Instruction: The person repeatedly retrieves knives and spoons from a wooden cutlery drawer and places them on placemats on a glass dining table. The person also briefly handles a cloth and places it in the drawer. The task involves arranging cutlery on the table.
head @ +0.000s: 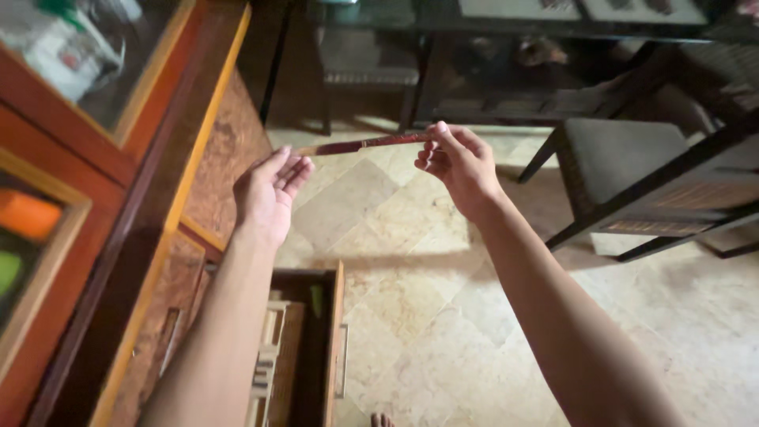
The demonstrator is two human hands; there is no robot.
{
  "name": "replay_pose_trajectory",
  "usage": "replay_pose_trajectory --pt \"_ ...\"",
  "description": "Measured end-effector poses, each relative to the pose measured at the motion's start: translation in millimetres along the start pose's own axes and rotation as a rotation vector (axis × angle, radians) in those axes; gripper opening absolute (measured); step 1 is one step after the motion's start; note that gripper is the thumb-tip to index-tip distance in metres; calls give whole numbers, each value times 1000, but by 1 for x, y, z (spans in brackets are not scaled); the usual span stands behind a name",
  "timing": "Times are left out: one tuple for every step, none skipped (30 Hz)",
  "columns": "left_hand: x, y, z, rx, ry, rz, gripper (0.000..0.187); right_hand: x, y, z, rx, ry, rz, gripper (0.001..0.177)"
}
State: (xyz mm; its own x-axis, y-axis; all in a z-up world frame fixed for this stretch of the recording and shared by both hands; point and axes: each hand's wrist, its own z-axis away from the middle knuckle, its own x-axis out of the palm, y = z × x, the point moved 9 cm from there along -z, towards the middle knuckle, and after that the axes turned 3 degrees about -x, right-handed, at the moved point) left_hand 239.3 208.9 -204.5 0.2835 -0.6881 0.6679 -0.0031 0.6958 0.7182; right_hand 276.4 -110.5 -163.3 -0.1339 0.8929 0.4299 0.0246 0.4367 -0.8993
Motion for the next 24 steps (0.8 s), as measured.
replay_pose_trajectory --pt "14 5 -2 -8 -14 -5 13 -2 -10 -1 -18 19 -40 24" --pt "25 7 -1 -15 -21 -7 13 -4 -19 -1 -29 33 -77 24" --pt "36 10 -1 -22 -27 -8 12 -6 -27 -2 -42 43 -105 23" --pt "48 14 0 -15 -51 -3 12 -7 -34 -3 -52 55 -135 22" --pt "59 17 -1 -8 -75 3 13 -9 -41 -4 -63 66 -164 21" --pt "69 20 -3 -3 -99 10 13 -11 -47 -6 -76 85 -159 21" --pt "77 23 -5 2 -100 16 15 -13 -52 -8 -90 105 -153 22" --pt "86 24 -8 6 -103 23 16 -16 -57 -10 -105 125 -148 23" --pt "94 26 -12 11 -105 30 18 -17 -61 -12 -111 135 -136 24" --pt "103 25 -16 16 -110 14 18 -19 -65 -15 -118 149 -122 26" --pt "111 24 -20 22 -114 -1 18 -22 -69 -18 -126 162 -107 28" --pt "119 22 -25 27 -118 -17 19 -25 -75 -21 -151 178 -112 29" --pt "128 22 -31 41 -154 -15 18 -28 -82 -25 -176 193 -116 31" --pt "138 23 -37 53 -192 -16 17 -30 -89 -29 -201 211 -124 34" --pt "148 25 -44 64 -229 -16 17 -32 -93 -32 -210 237 -183 36" --pt "158 24 -52 58 -252 3 17 -35 -99 -35 -223 262 -239 38" --pt "169 24 -60 52 -276 22 16 -38 -106 -39 -236 286 -296 40" --pt "180 25 -67 46 -296 39 16 -40 -112 -46 -249 298 -358 42" --pt "193 26 -74 60 -314 48 15 -42 -118 -55 -263 309 -421 44" --pt "206 25 -80 71 -332 56 14 -46 -123 -62 -275 323 -485 45" --pt "219 25 -86 81 -349 65 14 -49 -130 -69 -301 303 -524 45" --pt "232 26 -91 76 -376 69 13 -53 -138 -76 -332 287 -561 45" --pt "245 29 -96 72 -403 74 12 -57 -145 -82 -363 269 -598 44" --pt "257 29 -100 66 -429 79 12 -62 -154 -89 -386 240 -610 44"
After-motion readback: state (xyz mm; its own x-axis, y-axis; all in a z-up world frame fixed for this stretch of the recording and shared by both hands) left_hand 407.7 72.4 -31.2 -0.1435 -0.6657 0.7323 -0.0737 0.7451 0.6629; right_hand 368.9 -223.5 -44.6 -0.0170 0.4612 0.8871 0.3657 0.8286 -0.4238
